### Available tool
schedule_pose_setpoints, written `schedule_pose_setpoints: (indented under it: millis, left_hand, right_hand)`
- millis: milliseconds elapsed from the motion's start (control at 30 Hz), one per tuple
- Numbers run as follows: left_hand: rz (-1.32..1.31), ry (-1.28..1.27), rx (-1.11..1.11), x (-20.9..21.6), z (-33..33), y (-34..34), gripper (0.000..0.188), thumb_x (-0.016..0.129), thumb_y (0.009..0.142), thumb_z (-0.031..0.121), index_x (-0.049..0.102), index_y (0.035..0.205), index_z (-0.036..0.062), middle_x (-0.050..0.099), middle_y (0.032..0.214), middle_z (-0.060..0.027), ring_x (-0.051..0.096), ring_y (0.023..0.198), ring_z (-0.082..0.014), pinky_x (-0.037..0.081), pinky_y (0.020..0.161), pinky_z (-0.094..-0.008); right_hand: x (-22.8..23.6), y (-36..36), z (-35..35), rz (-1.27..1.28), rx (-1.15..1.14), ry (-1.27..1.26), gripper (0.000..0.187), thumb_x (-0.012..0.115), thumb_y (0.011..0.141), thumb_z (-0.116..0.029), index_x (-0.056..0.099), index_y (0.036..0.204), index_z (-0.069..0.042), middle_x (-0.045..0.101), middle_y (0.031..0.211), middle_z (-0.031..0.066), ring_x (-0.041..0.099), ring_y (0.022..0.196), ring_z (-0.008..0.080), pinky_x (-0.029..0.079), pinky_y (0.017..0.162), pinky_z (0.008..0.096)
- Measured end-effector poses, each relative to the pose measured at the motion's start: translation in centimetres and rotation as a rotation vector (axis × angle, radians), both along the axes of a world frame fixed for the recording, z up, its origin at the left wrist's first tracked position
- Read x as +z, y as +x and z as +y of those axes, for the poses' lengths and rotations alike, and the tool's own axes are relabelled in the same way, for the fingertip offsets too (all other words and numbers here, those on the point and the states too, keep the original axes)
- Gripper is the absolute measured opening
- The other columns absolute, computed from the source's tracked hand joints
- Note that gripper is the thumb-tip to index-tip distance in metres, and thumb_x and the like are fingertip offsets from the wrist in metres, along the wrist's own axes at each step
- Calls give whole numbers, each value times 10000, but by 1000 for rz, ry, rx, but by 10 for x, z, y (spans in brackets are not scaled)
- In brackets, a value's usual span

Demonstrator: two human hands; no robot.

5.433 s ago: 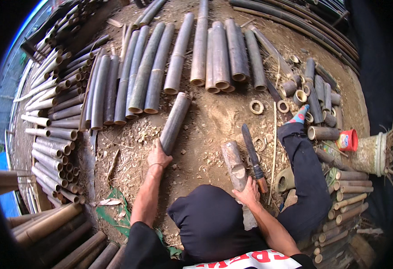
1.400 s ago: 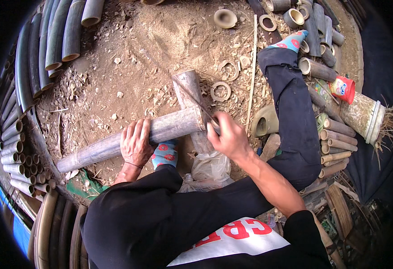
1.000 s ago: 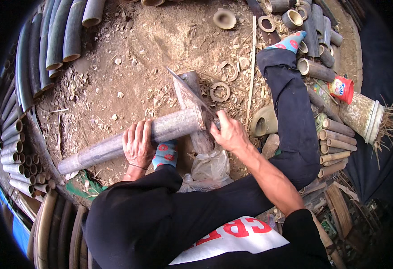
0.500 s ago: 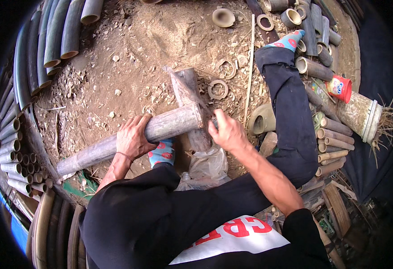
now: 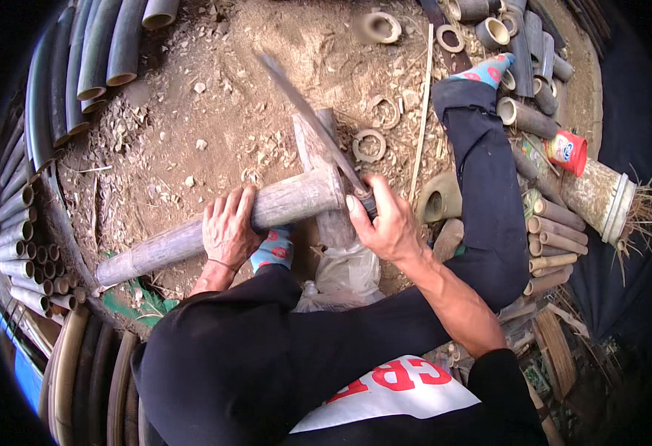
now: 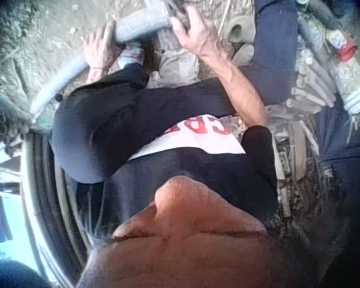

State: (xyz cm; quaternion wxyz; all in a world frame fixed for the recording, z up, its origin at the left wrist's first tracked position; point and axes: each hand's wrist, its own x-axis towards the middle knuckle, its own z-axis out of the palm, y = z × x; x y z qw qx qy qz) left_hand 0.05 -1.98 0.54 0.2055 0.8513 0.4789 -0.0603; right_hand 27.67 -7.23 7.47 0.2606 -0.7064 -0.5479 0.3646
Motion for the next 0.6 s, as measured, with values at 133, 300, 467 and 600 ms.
schedule_pose_setpoints:
  millis: [133, 300, 467, 600]
  left_hand:
    - [-22, 110, 1, -6, -3, 2, 815, 836, 585, 275, 531, 1323, 111, 598, 1240, -99, 550, 1174, -300, 407, 1002, -452]
    - [-24, 200, -33, -12, -6, 3, 778, 807, 621, 230, 528, 1337, 107, 605, 1229, -99, 556, 1165, -299, 406, 1004, -452]
    - [-26, 144, 12, -8, -3, 7, 719, 774, 651, 222, 542, 1320, 101, 608, 1210, -106, 568, 1139, -298, 412, 989, -443]
    - [-41, 193, -19, -8, -1, 8, 696, 758, 674, 249, 543, 1319, 102, 607, 1194, -103, 570, 1129, -292, 414, 978, -442]
  right_hand:
    - [-14, 0, -2, -113, 39, 244, 245, 642, 922, -188, 556, 1038, 10, 643, 769, 199, 678, 614, 336, 534, 544, 413]
    - [-20, 12, -7, -10, 45, -168, 294, 635, 925, -189, 521, 1099, 20, 656, 819, 259, 686, 658, 381, 547, 569, 442]
    - [-2, -4, -3, -40, -21, 431, 251, 651, 910, -182, 561, 1042, 13, 643, 755, 170, 660, 616, 357, 537, 552, 438]
    - [-24, 17, -8, -92, 83, -285, 291, 644, 924, -204, 542, 1096, 8, 656, 801, 239, 671, 648, 406, 535, 544, 452]
